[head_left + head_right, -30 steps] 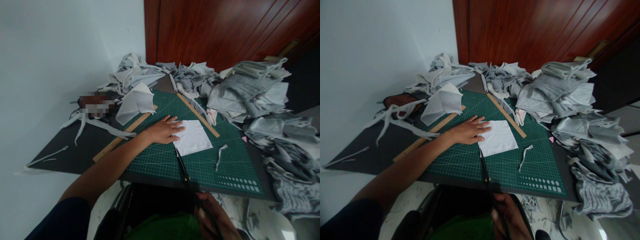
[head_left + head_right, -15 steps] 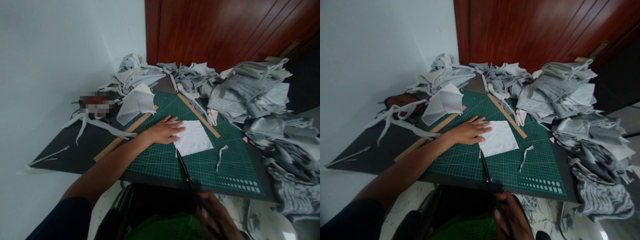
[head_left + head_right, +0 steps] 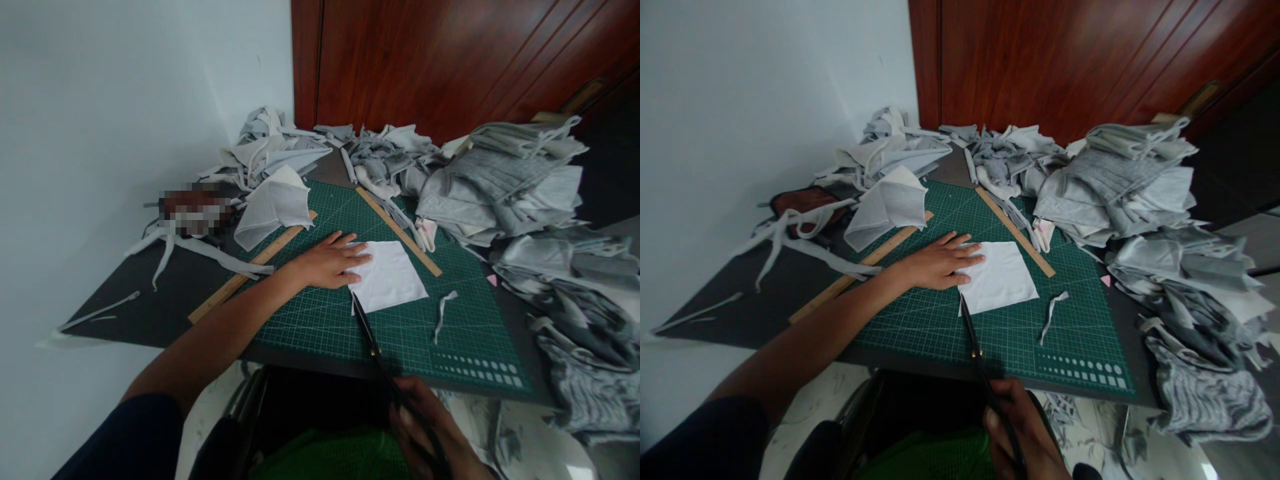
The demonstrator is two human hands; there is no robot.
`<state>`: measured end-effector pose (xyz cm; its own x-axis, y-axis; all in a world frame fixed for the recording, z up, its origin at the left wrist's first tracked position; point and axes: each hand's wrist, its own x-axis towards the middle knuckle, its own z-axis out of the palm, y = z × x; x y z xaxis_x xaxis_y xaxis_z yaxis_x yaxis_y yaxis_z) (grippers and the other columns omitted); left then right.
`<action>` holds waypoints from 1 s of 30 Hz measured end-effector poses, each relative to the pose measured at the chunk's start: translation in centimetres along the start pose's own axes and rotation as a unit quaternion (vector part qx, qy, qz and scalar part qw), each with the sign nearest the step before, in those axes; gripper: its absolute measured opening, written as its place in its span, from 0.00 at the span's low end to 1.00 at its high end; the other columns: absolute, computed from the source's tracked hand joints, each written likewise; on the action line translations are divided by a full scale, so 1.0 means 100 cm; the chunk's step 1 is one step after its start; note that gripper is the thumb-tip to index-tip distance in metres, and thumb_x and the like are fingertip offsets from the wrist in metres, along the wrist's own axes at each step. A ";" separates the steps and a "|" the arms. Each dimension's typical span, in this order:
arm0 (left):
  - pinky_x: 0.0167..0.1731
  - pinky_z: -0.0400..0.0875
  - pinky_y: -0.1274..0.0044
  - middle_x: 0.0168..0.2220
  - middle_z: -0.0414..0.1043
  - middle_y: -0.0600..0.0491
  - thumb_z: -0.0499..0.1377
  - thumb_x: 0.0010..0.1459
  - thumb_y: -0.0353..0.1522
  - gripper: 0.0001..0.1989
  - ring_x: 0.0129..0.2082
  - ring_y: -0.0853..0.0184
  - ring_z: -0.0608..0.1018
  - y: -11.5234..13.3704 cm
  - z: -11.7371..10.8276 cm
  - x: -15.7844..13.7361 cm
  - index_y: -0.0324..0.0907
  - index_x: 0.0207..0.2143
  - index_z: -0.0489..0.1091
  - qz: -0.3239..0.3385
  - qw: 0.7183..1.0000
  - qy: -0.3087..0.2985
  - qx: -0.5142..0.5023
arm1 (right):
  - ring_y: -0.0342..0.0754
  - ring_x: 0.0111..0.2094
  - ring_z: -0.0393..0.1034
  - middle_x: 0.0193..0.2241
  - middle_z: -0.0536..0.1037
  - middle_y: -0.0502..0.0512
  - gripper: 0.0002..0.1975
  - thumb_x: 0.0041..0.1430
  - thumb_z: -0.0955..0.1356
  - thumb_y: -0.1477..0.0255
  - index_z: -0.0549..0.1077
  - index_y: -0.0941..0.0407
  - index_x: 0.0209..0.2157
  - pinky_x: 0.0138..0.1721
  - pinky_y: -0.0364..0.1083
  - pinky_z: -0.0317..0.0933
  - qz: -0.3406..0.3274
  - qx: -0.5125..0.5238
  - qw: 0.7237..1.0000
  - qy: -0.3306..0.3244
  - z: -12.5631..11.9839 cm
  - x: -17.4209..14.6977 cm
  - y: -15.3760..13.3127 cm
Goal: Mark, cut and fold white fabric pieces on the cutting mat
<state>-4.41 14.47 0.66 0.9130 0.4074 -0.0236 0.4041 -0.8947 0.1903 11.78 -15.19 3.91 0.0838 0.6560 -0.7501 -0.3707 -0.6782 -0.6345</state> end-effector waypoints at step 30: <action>0.70 0.36 0.55 0.74 0.43 0.56 0.47 0.70 0.49 0.31 0.74 0.53 0.43 -0.003 0.005 0.000 0.52 0.71 0.53 0.010 1.000 0.014 -0.002 | 0.34 0.17 0.50 0.24 0.68 0.42 0.29 0.45 0.79 0.50 0.71 0.48 0.44 0.19 0.36 0.41 -0.008 -0.001 1.000 -0.023 -0.001 0.005 0.004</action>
<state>-4.49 14.70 0.09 0.9191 0.3940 0.0083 0.3849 -0.9021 0.1952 11.75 -15.16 3.21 0.0472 0.6820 -0.7298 -0.3674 -0.6676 -0.6476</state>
